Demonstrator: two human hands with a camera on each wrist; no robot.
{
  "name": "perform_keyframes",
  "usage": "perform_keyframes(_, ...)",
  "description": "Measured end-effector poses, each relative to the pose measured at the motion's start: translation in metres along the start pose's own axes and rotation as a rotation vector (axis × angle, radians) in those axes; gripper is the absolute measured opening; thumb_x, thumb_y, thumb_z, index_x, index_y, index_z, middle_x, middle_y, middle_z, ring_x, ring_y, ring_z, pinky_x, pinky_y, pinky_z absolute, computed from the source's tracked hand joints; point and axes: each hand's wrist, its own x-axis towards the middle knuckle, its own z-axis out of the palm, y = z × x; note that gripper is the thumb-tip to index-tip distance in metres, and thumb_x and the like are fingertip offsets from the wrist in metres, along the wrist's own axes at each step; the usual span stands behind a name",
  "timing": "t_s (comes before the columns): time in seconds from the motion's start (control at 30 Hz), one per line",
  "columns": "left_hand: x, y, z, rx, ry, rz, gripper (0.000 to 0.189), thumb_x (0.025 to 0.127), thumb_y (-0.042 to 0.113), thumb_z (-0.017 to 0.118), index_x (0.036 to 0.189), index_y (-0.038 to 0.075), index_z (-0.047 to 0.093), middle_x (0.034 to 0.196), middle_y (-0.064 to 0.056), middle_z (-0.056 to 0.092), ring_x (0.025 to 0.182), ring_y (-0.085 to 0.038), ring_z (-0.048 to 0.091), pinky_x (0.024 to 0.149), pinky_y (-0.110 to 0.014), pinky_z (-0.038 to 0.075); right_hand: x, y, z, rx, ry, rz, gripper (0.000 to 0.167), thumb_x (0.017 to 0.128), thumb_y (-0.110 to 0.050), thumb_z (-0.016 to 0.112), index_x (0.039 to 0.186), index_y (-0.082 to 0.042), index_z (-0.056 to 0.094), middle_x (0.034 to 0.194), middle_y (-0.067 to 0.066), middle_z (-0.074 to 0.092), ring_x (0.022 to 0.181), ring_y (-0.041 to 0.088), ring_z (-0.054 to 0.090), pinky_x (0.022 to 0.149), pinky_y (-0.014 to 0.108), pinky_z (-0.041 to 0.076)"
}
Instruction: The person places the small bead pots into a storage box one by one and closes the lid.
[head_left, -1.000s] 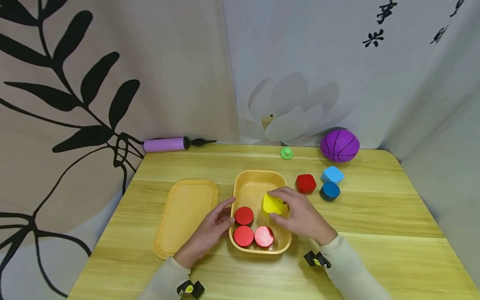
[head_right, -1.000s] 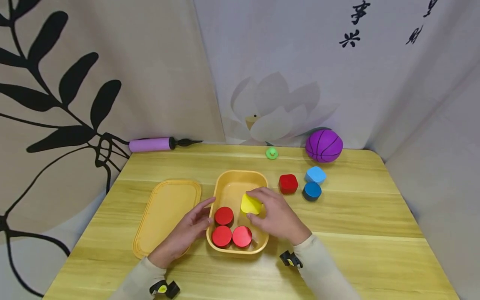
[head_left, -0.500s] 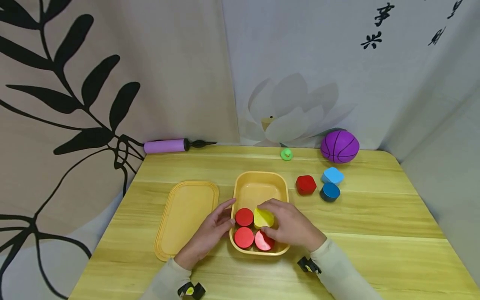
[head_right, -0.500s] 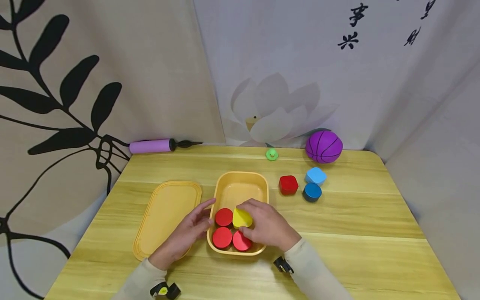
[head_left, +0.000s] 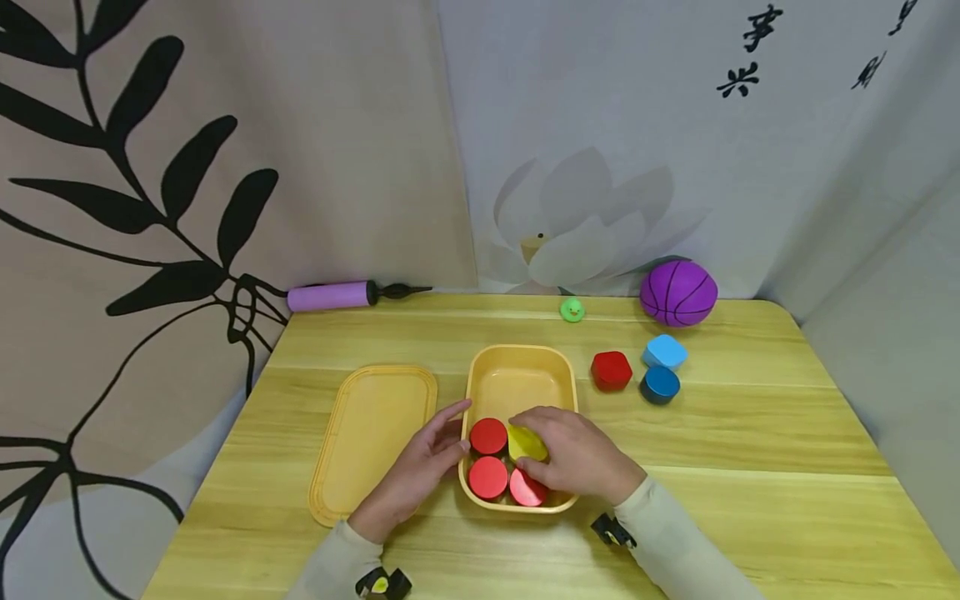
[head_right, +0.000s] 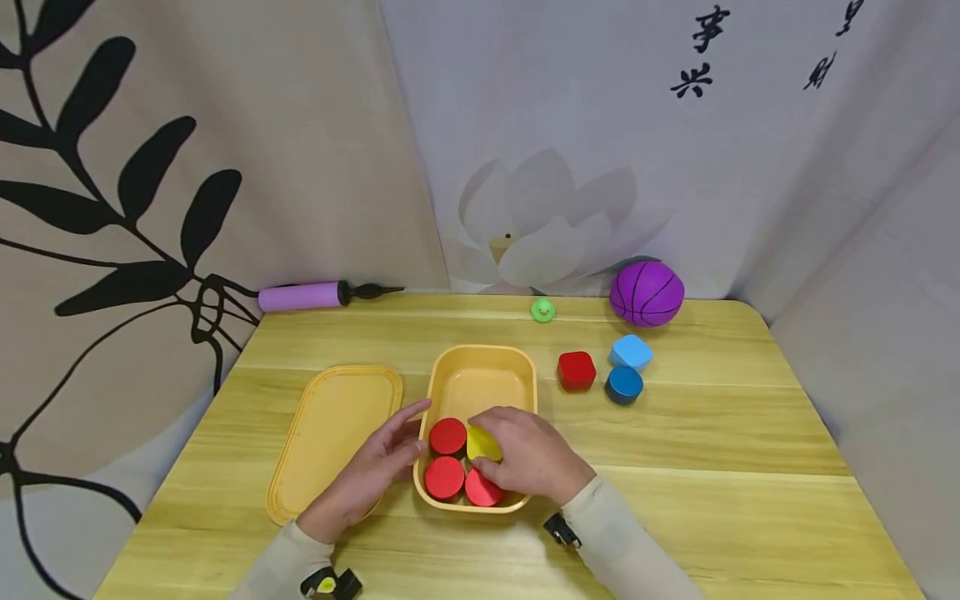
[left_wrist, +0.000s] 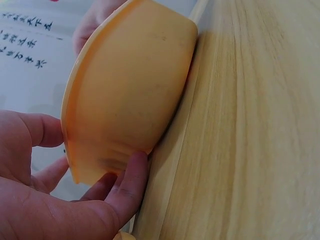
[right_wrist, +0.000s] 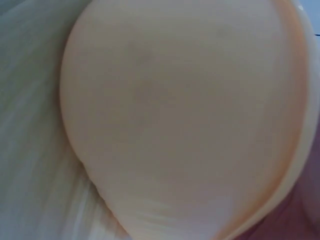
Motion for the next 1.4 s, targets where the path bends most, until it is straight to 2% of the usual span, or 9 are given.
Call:
perform_keyframes(0.13,0.000,0.000,0.000,0.005,0.004,-0.004,0.061,0.108,0.017,0.060,0.163,0.031,0.039,0.155,-0.017,0.049,0.136,-0.031,0.057,0.099,-0.039,0.058,0.000,0.000,-0.001,0.006,0.015,0.002,0.051,0.092,-0.037,0.080,0.136,-0.014,0.070,0.135,0.003,0.072,0.128,0.025,0.066,0.111,0.048,0.053)
perform_keyframes(0.33,0.001,0.000,0.000,0.011,0.002,-0.001,0.061,0.107,0.017,0.060,0.163,0.030,0.040,0.154,-0.017,0.050,0.134,-0.030,0.058,0.096,-0.038,0.058,-0.001,0.003,-0.008,0.049,0.088,-0.024,0.048,0.092,-0.031,0.081,0.135,-0.013,0.070,0.134,0.002,0.072,0.126,0.025,0.067,0.109,0.049,0.054)
perform_keyframes(0.57,0.001,0.000,-0.001,0.011,0.003,0.020,0.059,0.108,0.017,0.060,0.162,0.031,0.041,0.153,-0.019,0.050,0.130,-0.029,0.059,0.093,-0.037,0.057,-0.003,0.020,-0.026,0.168,0.221,-0.007,0.041,0.094,-0.024,0.080,0.133,-0.012,0.071,0.131,0.003,0.073,0.116,0.028,0.070,0.096,0.048,0.060)
perform_keyframes(0.77,0.000,0.001,0.000,0.005,0.007,0.014,0.059,0.107,0.016,0.060,0.162,0.032,0.041,0.153,-0.018,0.050,0.131,-0.029,0.058,0.094,-0.036,0.057,-0.008,0.050,-0.042,0.179,0.369,0.049,0.038,0.094,-0.019,0.080,0.130,-0.009,0.072,0.125,0.008,0.075,0.111,0.031,0.072,0.091,0.050,0.061)
perform_keyframes(0.93,0.000,0.001,0.000,0.001,0.001,0.016,0.060,0.108,0.015,0.060,0.162,0.030,0.041,0.153,-0.019,0.050,0.133,-0.030,0.057,0.096,-0.036,0.057,-0.018,0.082,-0.053,0.168,0.491,0.128,0.039,0.094,-0.015,0.080,0.130,-0.005,0.071,0.123,0.014,0.075,0.110,0.032,0.070,0.087,0.054,0.060)
perform_keyframes(1.17,0.000,0.001,-0.001,-0.005,-0.017,0.018,0.060,0.108,0.017,0.060,0.163,0.028,0.039,0.155,-0.021,0.047,0.134,-0.030,0.056,0.097,-0.037,0.057,-0.040,0.121,-0.057,0.182,0.524,0.260,0.045,0.098,-0.018,0.075,0.140,-0.004,0.064,0.133,0.017,0.070,0.120,0.038,0.068,0.095,0.060,0.058)
perform_keyframes(1.4,0.000,0.002,0.000,-0.004,-0.008,0.021,0.061,0.108,0.016,0.060,0.164,0.027,0.039,0.154,-0.020,0.049,0.135,-0.030,0.057,0.095,-0.035,0.058,-0.055,0.141,-0.057,0.170,0.562,0.343,0.045,0.098,-0.017,0.075,0.139,0.000,0.064,0.131,0.021,0.067,0.120,0.039,0.064,0.099,0.060,0.053)
